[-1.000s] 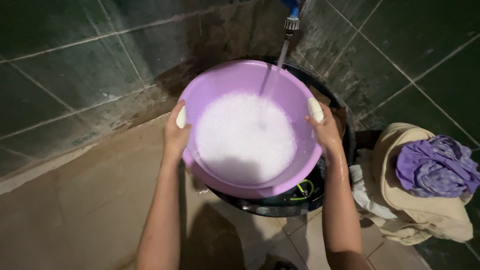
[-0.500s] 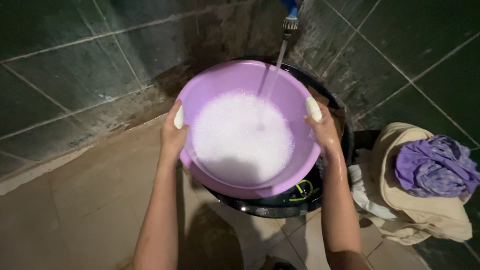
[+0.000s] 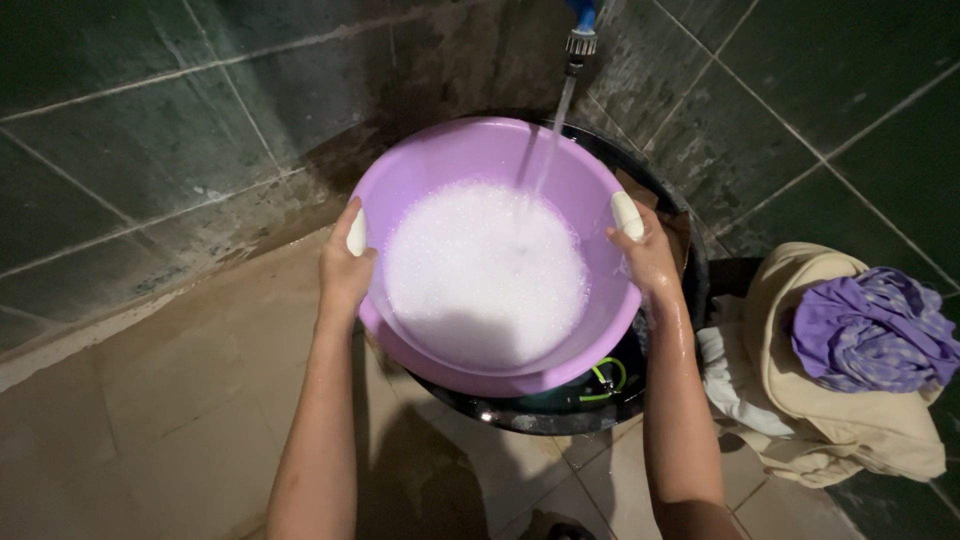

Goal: The person prepares soapy water in a purple basin, then washes and rinses various garments by hand in a black basin under a running tap. The person scrubs, wrings, and transfers the wet clothes to a pile on a nearby stool.

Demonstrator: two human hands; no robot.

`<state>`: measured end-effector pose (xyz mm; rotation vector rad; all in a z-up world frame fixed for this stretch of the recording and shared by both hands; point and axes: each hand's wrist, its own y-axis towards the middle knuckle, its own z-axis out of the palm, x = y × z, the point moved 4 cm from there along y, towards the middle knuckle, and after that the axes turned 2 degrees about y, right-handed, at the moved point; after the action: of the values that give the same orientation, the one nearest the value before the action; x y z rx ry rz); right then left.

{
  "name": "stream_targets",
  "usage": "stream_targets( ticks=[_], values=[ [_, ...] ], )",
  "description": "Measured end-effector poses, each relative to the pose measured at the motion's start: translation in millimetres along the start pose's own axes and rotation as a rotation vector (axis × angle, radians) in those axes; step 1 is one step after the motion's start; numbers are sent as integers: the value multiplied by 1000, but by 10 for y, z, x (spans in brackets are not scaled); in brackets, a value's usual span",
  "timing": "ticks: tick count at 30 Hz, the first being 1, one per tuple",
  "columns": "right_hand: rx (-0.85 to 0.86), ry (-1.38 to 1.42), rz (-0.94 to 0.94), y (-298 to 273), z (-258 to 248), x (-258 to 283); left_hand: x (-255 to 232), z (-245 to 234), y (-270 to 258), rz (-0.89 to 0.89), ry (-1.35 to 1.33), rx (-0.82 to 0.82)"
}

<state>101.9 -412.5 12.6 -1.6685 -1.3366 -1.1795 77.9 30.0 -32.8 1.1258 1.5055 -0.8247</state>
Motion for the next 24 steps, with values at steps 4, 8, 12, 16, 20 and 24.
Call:
stream_targets(
  ticks=[4, 8, 12, 16, 20, 24],
  values=[
    [2, 33, 2, 12, -2, -42, -4, 7, 7, 55, -33, 7],
    [28, 81, -66, 28, 13, -43, 28, 16, 21, 47, -41, 4],
    [3, 13, -12, 9, 11, -4, 42, 17, 31, 50, -46, 1],
    [-15, -26, 39, -47, 19, 66, 45, 8, 29, 41, -33, 5],
    [-19, -53, 50, -61, 24, 105, 7, 15, 16, 72, -58, 8],
    [-6, -57, 29, -33, 24, 84, -11, 14, 8, 34, -32, 9]
  ],
)
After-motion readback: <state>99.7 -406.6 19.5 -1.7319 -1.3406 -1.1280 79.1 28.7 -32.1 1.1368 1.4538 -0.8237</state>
